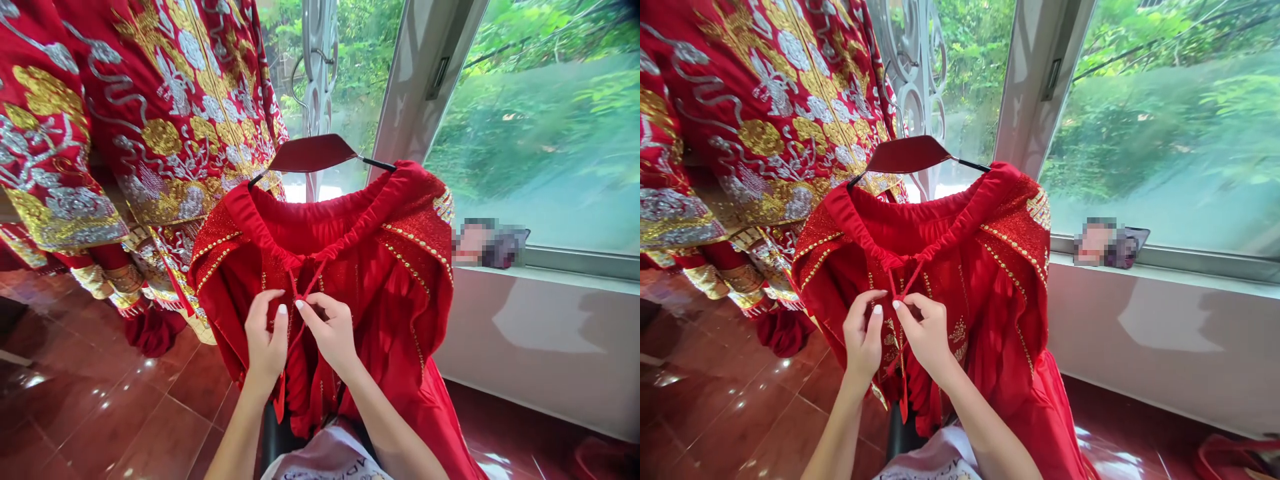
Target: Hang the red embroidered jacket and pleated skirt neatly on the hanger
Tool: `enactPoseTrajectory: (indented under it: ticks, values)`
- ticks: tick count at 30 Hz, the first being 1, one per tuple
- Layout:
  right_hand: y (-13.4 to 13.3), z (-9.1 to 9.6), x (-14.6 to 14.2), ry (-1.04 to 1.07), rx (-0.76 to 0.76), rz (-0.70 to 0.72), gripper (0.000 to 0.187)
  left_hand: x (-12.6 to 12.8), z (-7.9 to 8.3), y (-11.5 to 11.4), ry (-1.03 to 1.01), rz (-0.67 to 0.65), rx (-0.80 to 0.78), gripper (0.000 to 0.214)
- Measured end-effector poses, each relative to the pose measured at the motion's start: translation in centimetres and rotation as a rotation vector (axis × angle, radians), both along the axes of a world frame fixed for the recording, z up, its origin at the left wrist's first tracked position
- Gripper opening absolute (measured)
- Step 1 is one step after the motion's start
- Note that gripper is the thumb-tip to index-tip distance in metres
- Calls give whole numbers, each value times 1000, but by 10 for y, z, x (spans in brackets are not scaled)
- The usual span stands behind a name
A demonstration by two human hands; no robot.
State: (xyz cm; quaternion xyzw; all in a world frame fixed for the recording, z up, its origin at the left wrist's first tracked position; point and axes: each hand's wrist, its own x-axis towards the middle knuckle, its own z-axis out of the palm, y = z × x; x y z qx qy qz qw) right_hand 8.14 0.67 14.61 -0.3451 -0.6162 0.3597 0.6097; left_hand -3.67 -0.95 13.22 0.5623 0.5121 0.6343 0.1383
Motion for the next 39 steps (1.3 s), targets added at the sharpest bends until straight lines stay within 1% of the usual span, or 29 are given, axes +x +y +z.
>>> enactPoseTrajectory:
  ticks: [2,3,4,5,7,9,11,12,14,16,18,20,22,25,28,30,33,37,39]
  values:
    - [1,4,1,-58,55,4,20,12,13,3,-69,-262,-52,28]
    - [1,7,3,-101,87,3,20,17,19,6,-90,-343,-86,29]
    - [2,10,6,-151,119,-5,20,20,23,8,-85,-377,-110,29]
    - [2,14,11,-207,151,-21,21,21,28,10,-53,-382,-121,29]
    - [4,24,23,-327,213,-64,22,17,38,14,45,-361,-116,28]
    - [8,36,39,-424,294,-126,18,8,51,17,161,-359,-97,25]
    - [13,49,57,-477,380,-196,17,-5,69,19,240,-331,-43,21]
    - [16,56,65,-497,418,-210,19,-12,79,20,265,-295,2,20]
    - [23,70,80,-533,476,-177,21,-24,99,20,321,-220,101,19]
    - [28,83,93,-551,526,-109,16,-35,117,18,395,-156,181,18]
    - [32,92,102,-526,552,-93,15,-45,131,15,458,-85,248,17]
    - [37,96,111,-478,535,-118,15,-55,139,15,483,-21,309,17]
    - [44,97,121,-434,491,-149,15,-68,144,19,479,31,339,17]
    - [63,94,136,-358,441,-217,14,-92,147,34,448,138,342,20]
    - [85,90,146,-288,419,-278,13,-110,144,50,440,242,326,24]
    - [94,88,148,-295,415,-310,14,-114,141,55,475,287,327,25]
    - [95,86,142,-390,486,-366,14,-108,135,52,594,373,374,24]
    - [85,87,126,-595,636,-466,15,-88,131,46,820,466,469,18]
    - [81,87,116,-657,665,-526,15,-76,130,47,945,497,463,17]
